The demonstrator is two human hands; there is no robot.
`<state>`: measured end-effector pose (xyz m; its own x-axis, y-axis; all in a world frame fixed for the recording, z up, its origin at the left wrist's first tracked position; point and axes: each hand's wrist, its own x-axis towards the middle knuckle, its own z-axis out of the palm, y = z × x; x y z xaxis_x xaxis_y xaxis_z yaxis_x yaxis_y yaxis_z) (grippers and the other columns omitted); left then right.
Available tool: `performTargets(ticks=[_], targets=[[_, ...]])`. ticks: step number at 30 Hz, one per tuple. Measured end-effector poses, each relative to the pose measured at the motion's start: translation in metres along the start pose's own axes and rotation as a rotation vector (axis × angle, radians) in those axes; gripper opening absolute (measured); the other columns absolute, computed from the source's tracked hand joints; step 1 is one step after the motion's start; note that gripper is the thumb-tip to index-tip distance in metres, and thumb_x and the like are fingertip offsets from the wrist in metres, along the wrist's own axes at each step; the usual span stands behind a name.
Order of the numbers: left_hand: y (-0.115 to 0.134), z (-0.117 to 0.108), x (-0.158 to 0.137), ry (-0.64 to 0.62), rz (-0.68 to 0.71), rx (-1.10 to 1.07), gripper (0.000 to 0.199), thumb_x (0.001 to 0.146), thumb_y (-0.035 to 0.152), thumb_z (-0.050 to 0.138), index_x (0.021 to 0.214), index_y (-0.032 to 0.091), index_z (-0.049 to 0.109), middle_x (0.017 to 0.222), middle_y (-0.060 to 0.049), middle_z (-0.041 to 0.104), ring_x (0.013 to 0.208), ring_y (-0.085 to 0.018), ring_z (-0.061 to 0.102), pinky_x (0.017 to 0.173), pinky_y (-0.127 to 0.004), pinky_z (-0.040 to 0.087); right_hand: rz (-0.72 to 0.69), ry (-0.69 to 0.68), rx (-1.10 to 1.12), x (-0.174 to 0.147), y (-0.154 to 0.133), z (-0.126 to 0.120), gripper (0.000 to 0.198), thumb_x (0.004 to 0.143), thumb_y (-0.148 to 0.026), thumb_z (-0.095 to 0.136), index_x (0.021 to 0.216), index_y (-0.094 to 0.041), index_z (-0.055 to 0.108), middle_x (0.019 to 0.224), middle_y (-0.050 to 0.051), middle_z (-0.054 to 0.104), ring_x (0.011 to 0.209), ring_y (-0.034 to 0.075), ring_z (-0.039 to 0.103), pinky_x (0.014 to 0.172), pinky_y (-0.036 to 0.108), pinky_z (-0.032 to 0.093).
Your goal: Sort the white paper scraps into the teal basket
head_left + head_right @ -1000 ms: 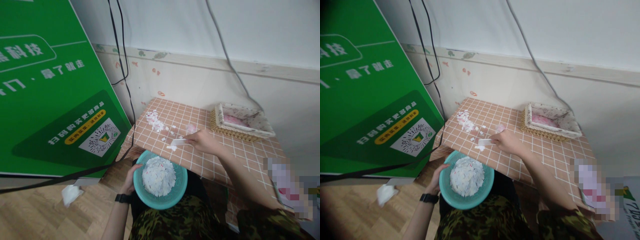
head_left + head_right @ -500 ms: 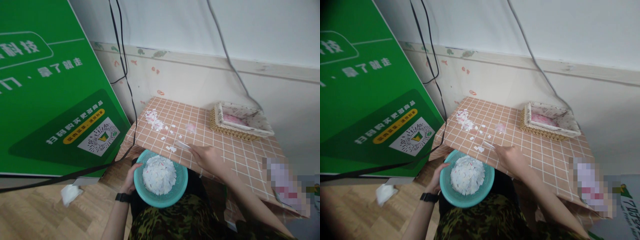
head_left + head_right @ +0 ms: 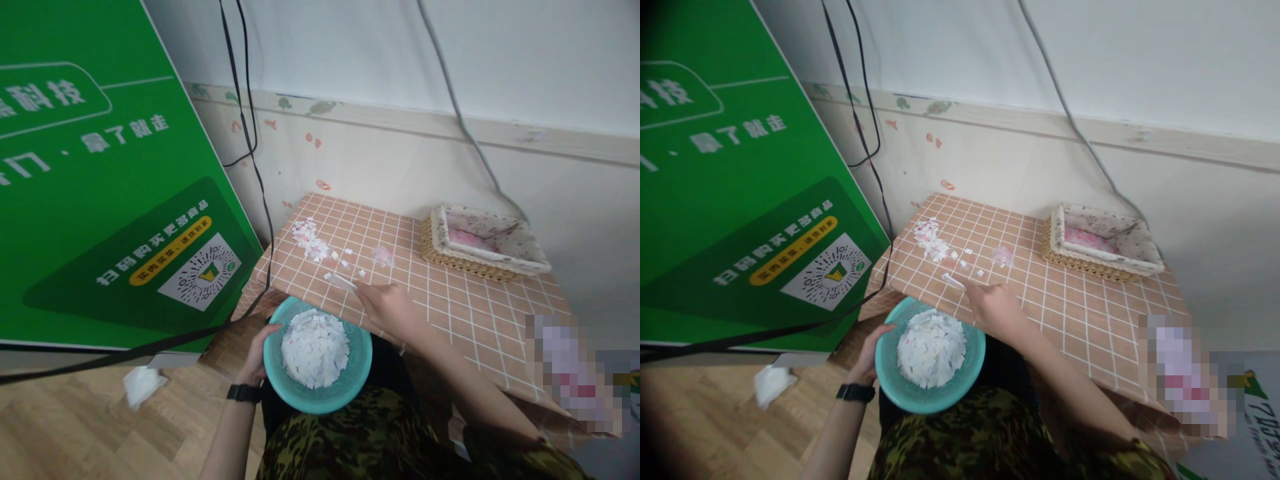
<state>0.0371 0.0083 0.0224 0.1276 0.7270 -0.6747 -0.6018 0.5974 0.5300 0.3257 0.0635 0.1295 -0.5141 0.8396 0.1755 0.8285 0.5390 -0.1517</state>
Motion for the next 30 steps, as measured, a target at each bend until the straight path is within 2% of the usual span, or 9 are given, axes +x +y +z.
performTargets(ticks=[2, 5, 10, 16, 22, 25, 28, 30], targets=[[0.002, 0.000, -0.001, 0.007, 0.005, -0.004, 0.015, 0.075, 0.018, 0.058, 0.072, 0.010, 0.070, 0.064, -0.008, 0.075, 0.056, -0.021, 0.067, 0.062, -0.033, 0.054, 0.029, -0.003, -0.080, 0.014, 0.006, 0.001, 0.032, 0.091, -0.020, 0.037, 0.113, -0.013, 0.059, 0.070, 0.007, 0.067, 0.054, 0.013, 0.054, 0.053, 0.028, 0.028], [0.002, -0.002, 0.001, 0.017, 0.020, -0.005, 0.014, 0.074, 0.017, 0.058, 0.073, 0.010, 0.070, 0.064, -0.008, 0.074, 0.056, -0.021, 0.067, 0.061, -0.033, 0.054, -0.014, -0.044, -0.152, 0.030, 0.006, -0.001, 0.036, 0.087, -0.016, 0.039, 0.119, -0.014, 0.056, 0.069, 0.007, 0.067, 0.053, 0.013, 0.052, 0.053, 0.029, 0.025], [-0.001, -0.009, 0.007, 0.021, 0.012, -0.003, 0.017, 0.075, 0.020, 0.059, 0.079, 0.009, 0.071, 0.069, -0.010, 0.075, 0.062, -0.022, 0.068, 0.067, -0.035, 0.054, -0.124, -0.119, -0.099, 0.037, -0.003, -0.013, 0.024, 0.089, -0.018, 0.038, 0.092, -0.014, 0.062, 0.066, 0.007, 0.064, 0.054, 0.012, 0.051, 0.054, 0.030, 0.024], [-0.003, -0.012, 0.010, 0.012, 0.024, -0.009, 0.015, 0.074, 0.020, 0.060, 0.078, 0.010, 0.071, 0.068, -0.009, 0.075, 0.062, -0.022, 0.068, 0.068, -0.035, 0.054, -0.141, -0.103, -0.120, 0.035, -0.009, -0.014, 0.025, 0.086, -0.015, 0.041, 0.104, -0.014, 0.059, 0.068, 0.006, 0.065, 0.054, 0.013, 0.050, 0.053, 0.030, 0.022], [0.001, -0.006, 0.004, 0.047, 0.014, -0.010, 0.012, 0.072, 0.017, 0.060, 0.072, 0.010, 0.070, 0.063, -0.009, 0.074, 0.057, -0.022, 0.067, 0.063, -0.033, 0.053, -0.257, -0.143, 0.041, 0.005, -0.020, -0.016, 0.019, 0.088, -0.019, 0.043, 0.091, -0.016, 0.061, 0.069, 0.003, 0.065, 0.057, 0.011, 0.053, 0.054, 0.028, 0.026], [0.001, -0.006, 0.004, 0.034, 0.008, -0.007, 0.013, 0.072, 0.017, 0.060, 0.075, 0.010, 0.070, 0.065, -0.009, 0.074, 0.058, -0.022, 0.067, 0.065, -0.034, 0.052, -0.175, -0.086, 0.047, -0.011, -0.005, -0.021, 0.023, 0.090, -0.021, 0.041, 0.096, -0.017, 0.062, 0.068, 0.003, 0.065, 0.057, 0.012, 0.054, 0.055, 0.027, 0.028], [-0.002, -0.009, 0.007, 0.011, -0.001, -0.012, 0.014, 0.072, 0.019, 0.060, 0.076, 0.011, 0.071, 0.065, -0.007, 0.074, 0.059, -0.021, 0.067, 0.065, -0.033, 0.052, 0.044, 0.031, -0.058, -0.016, 0.025, -0.023, 0.031, 0.092, -0.024, 0.037, 0.108, -0.017, 0.063, 0.066, 0.003, 0.066, 0.053, 0.013, 0.054, 0.052, 0.026, 0.028], [-0.005, -0.010, 0.010, -0.009, -0.009, -0.008, 0.015, 0.073, 0.021, 0.061, 0.077, 0.011, 0.071, 0.067, -0.007, 0.074, 0.061, -0.021, 0.067, 0.068, -0.034, 0.053, 0.154, 0.067, -0.133, -0.015, 0.045, -0.023, 0.033, 0.093, -0.029, 0.037, 0.110, -0.019, 0.064, 0.065, 0.004, 0.067, 0.052, 0.014, 0.055, 0.052, 0.027, 0.027]])
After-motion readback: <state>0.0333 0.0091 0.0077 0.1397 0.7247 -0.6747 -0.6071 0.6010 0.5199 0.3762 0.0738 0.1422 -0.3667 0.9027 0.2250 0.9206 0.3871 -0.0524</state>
